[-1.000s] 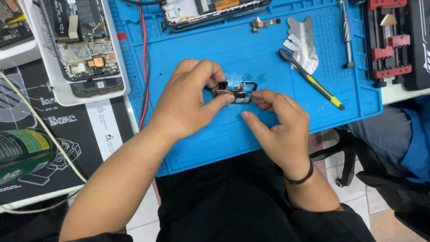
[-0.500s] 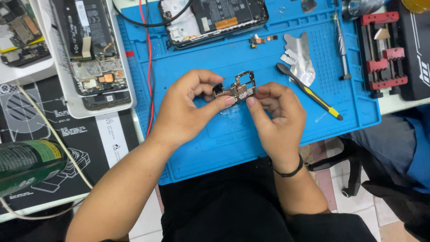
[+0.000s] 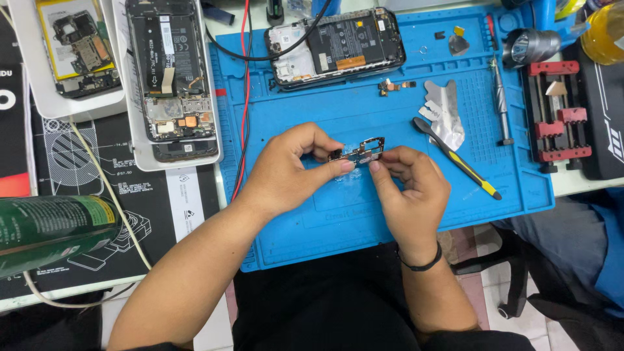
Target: The person uses a small metal tool to scrape residue from a smartphone motherboard and wipes it with a white cloth. The person repeatedly scrapes and wipes the board, flipping it over to clean both sides.
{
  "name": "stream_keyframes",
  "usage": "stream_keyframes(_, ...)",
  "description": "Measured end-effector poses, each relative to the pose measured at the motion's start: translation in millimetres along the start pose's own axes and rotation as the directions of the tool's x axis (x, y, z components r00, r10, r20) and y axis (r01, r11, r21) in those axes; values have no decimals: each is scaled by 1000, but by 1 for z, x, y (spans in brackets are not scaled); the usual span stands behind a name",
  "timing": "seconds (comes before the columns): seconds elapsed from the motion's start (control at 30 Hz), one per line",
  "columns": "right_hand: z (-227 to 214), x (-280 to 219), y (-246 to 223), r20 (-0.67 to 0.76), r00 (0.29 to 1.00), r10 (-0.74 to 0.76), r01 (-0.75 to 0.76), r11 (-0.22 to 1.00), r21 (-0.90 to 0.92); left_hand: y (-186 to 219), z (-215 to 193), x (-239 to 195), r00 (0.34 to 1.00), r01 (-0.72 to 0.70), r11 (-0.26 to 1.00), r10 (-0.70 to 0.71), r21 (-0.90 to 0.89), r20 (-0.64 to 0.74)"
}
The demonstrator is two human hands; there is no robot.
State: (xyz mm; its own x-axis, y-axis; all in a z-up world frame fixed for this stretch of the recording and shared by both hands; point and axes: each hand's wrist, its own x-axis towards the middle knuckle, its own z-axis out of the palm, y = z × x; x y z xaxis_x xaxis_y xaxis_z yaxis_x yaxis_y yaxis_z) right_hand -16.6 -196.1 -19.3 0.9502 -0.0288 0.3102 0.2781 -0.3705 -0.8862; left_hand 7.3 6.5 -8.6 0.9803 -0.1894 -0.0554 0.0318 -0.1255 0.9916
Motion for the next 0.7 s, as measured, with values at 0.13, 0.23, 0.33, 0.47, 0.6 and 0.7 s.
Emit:
stream_keyframes(0.13, 1, 1, -4, 8, 997, -74, 74, 987, -144, 0, -2, 0, 1000, 1, 1000, -1, -4, 4)
stream_keyframes(0.23, 2, 1, -5, 30, 995, -95, 99, 970, -222, -2, -1, -1, 1000, -4, 1000, 4, 10, 8)
stream_keyframes(0.33, 3, 2, -5, 43, 993, -112, 118, 970, -212, -4, 0, -1, 999, -34, 999, 34, 6, 2)
stream_keyframes(0.47, 4, 4, -5, 51, 986, -158, 167, 945, -283, -6, 2, -2, 999, -36, 999, 36, 0, 1)
stream_keyframes(0.6, 4, 2, -5, 40, 986, -161, 165, 940, -298, -5, 3, -3, 997, -78, 995, 79, 59, -15)
stream_keyframes(0.7, 4, 3, -5, 34, 986, -164, 167, 938, -305, -2, 3, -2, 995, -96, 991, 98, 97, -20)
